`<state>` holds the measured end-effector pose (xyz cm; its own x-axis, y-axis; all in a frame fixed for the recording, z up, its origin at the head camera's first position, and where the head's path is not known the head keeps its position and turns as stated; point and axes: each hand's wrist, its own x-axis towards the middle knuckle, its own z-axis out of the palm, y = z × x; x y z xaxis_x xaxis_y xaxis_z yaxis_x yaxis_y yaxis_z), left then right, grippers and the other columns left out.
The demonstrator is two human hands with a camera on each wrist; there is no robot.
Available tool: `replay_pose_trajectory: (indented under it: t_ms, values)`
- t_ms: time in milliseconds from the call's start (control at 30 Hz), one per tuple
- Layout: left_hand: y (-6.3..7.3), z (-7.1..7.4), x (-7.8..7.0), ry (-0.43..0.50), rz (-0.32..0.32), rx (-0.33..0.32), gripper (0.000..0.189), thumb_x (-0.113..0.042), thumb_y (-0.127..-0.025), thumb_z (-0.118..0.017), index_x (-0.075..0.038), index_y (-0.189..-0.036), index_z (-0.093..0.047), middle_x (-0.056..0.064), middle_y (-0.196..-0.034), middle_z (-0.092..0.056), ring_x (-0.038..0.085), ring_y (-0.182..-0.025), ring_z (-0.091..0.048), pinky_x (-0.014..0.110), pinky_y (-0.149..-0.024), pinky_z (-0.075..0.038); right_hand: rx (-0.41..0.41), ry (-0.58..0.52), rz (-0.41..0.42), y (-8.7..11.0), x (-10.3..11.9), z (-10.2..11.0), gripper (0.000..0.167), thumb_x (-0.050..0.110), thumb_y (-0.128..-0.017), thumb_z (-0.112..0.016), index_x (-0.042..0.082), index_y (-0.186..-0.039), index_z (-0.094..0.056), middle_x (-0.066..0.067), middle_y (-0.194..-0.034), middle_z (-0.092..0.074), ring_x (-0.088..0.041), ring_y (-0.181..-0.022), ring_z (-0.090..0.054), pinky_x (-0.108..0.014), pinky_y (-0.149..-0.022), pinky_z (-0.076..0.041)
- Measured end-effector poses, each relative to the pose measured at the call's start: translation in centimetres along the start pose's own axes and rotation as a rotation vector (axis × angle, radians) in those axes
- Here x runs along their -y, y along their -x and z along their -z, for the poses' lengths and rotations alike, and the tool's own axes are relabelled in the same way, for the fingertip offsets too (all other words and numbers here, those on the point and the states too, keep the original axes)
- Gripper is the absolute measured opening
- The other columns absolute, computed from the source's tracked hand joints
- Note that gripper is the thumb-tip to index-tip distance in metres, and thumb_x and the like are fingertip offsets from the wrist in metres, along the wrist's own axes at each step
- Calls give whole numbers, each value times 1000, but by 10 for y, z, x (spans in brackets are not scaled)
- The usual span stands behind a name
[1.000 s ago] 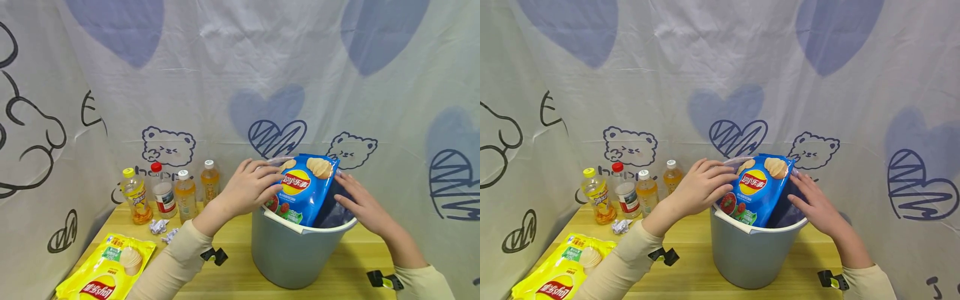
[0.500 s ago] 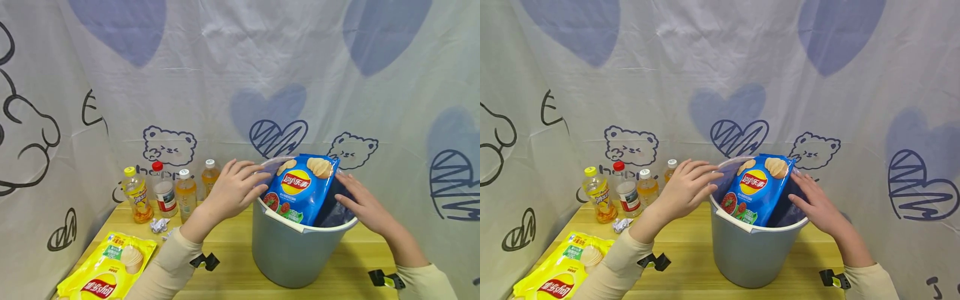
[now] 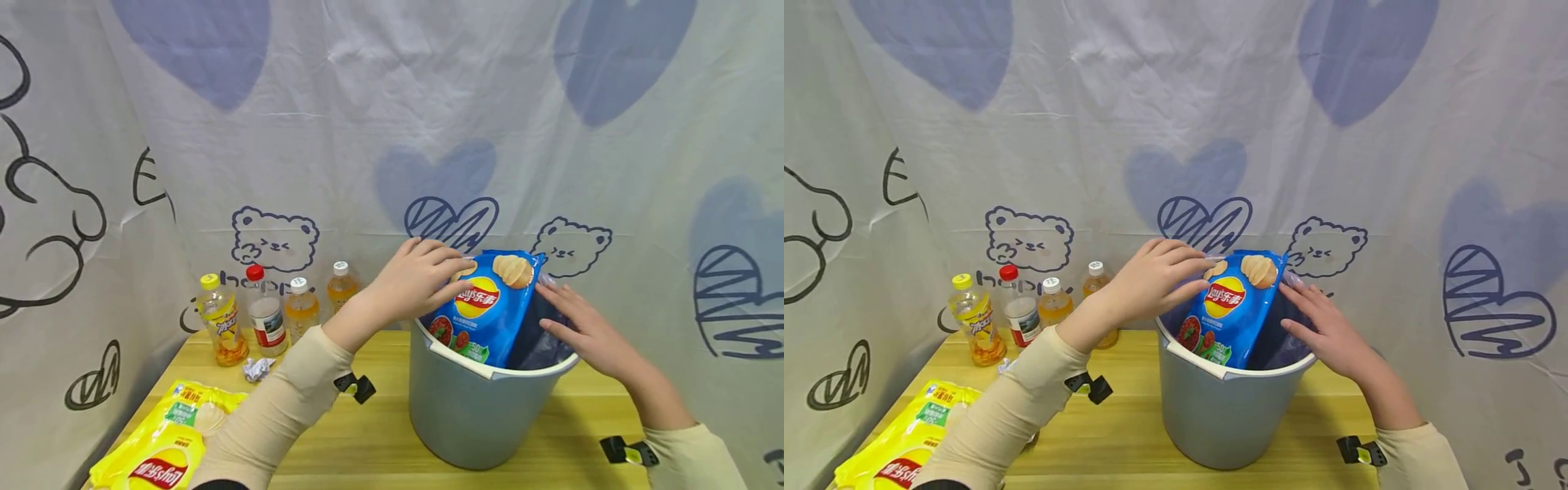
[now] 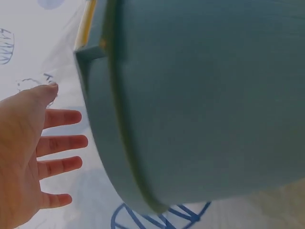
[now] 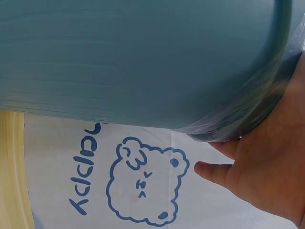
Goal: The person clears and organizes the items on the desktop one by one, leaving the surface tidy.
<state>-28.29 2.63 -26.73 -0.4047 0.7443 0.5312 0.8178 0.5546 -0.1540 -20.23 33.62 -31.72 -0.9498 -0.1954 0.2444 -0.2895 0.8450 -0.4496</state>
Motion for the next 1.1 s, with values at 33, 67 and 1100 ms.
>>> replay_pose_trajectory:
  t_ms: [33,67,1100]
  values:
    - [-7,2,0,2,1,26,44,-49,-100,-45,-28,-137,-56,-6,-138,-59,19,-132,-46,44,-111,-36,4,4,-1,0,0,0,63,37,-99,-49,17,-154,-28,-22,-160,-20,-50,-147,-7,-80,-102,-13]
    - [-15,3,-1,8,3,49,44,-50,-100,-44,-29,-138,-55,-7,-139,-58,19,-133,-46,43,-111,-36,7,7,-2,0,0,0,62,38,-99,-49,18,-154,-28,-22,-161,-20,-50,-147,-7,-80,-102,-13]
    - [-115,-4,-24,271,60,604,78,-61,-95,-45,-28,-157,-13,-2,-164,-18,21,-151,-20,43,-121,-24,-14,16,24,-1,-1,-2,60,36,-98,-51,19,-153,-32,-22,-160,-21,-52,-146,-9,-80,-104,-10]
